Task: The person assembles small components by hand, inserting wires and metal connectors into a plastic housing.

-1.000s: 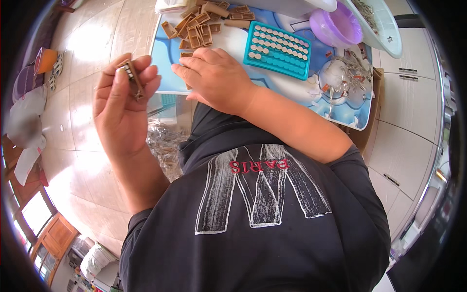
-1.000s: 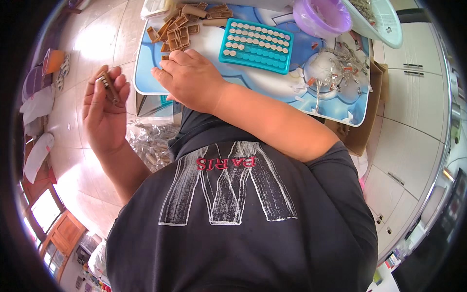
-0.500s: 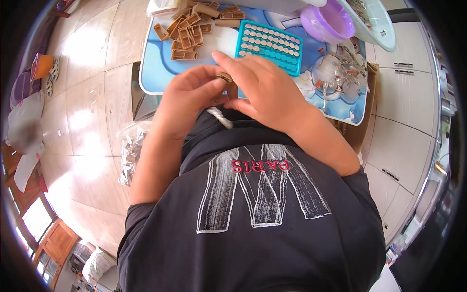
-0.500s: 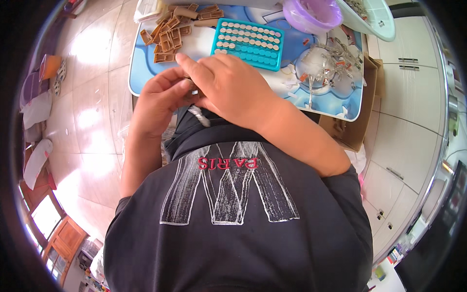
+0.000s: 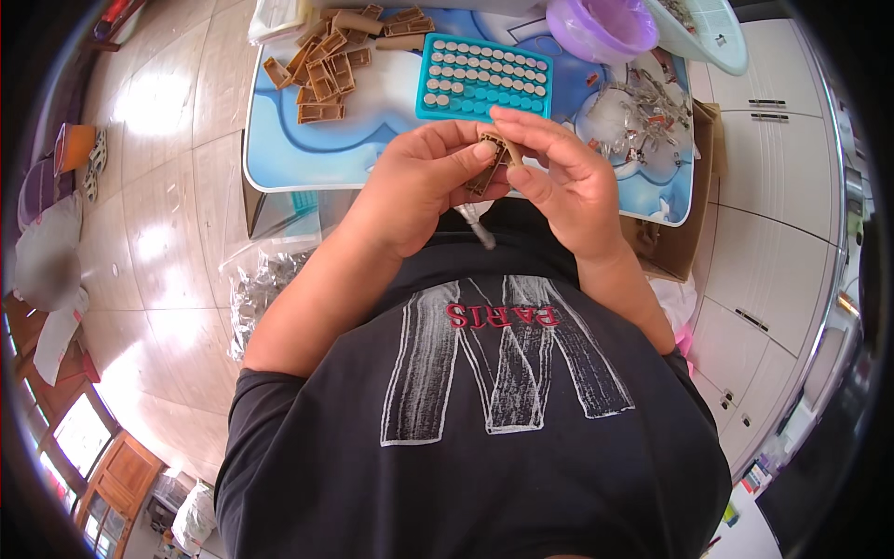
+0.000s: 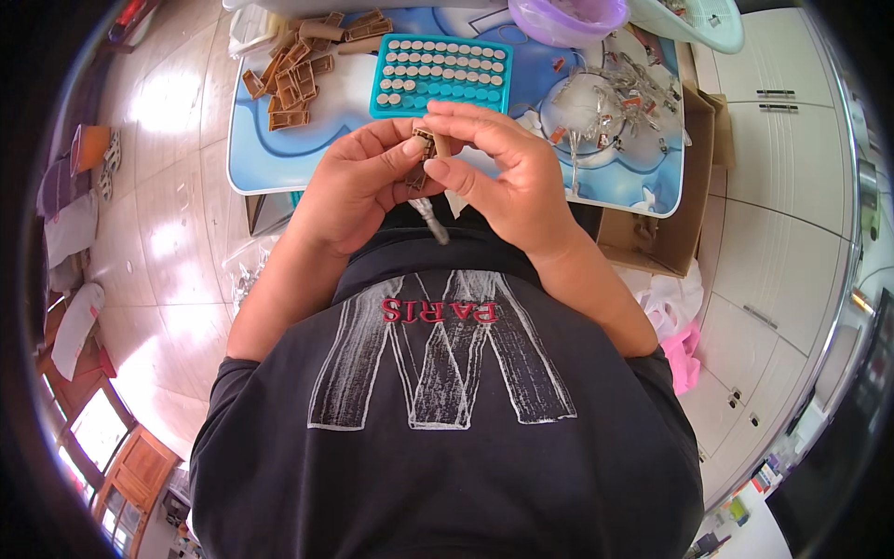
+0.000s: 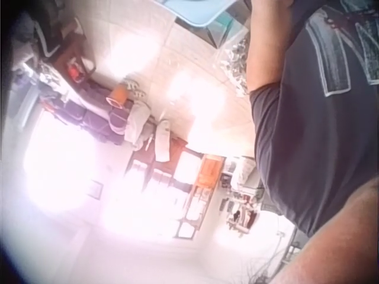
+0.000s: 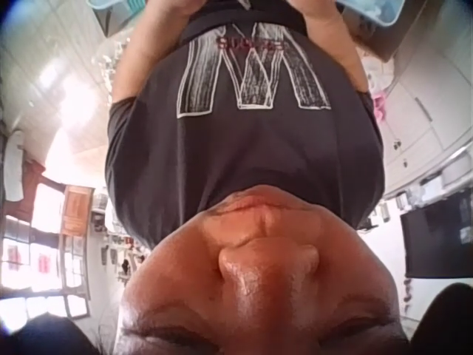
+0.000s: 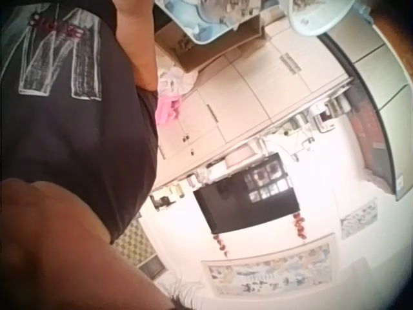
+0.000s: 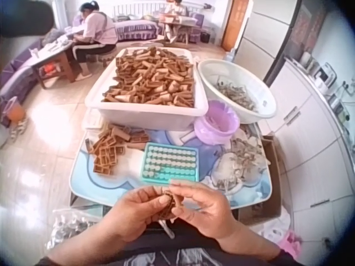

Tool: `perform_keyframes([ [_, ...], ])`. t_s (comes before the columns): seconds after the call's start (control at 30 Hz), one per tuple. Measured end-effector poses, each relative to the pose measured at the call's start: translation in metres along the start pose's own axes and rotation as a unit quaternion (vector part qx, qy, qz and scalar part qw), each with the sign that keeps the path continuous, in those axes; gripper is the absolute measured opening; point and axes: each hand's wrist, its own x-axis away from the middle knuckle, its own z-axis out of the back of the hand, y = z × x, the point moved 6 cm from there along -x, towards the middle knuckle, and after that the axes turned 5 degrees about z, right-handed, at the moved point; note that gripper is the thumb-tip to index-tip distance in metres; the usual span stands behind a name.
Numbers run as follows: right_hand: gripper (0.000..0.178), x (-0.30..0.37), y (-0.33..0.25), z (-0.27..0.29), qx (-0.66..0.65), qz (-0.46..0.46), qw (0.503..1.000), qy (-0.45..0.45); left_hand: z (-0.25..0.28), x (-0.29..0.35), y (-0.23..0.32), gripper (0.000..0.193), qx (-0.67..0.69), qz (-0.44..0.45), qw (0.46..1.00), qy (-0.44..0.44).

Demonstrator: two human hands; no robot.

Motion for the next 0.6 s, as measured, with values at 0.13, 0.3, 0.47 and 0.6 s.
perform_keyframes([
  [0.13,0.058,0.002,0.003,0.003,-0.092,-0.07,0.99,0.08,0.002,-0.004,-0.006,0.029,-0.013,0.01,1.0,-0.003],
  [0.3,0.069,-0.003,-0.025,0.002,0.151,0.086,0.983,0.056,0.002,-0.005,-0.004,0.032,0.002,-0.004,0.999,0.044],
  [0.47,0.077,-0.001,-0.026,-0.008,0.223,0.118,0.968,0.003,-0.002,-0.005,-0.007,0.029,0.053,0.002,0.998,0.025],
  [0.6,0.077,-0.003,-0.025,-0.007,0.216,0.104,0.971,0.012,0.002,-0.008,-0.014,0.03,0.085,0.02,0.996,0.015],
])
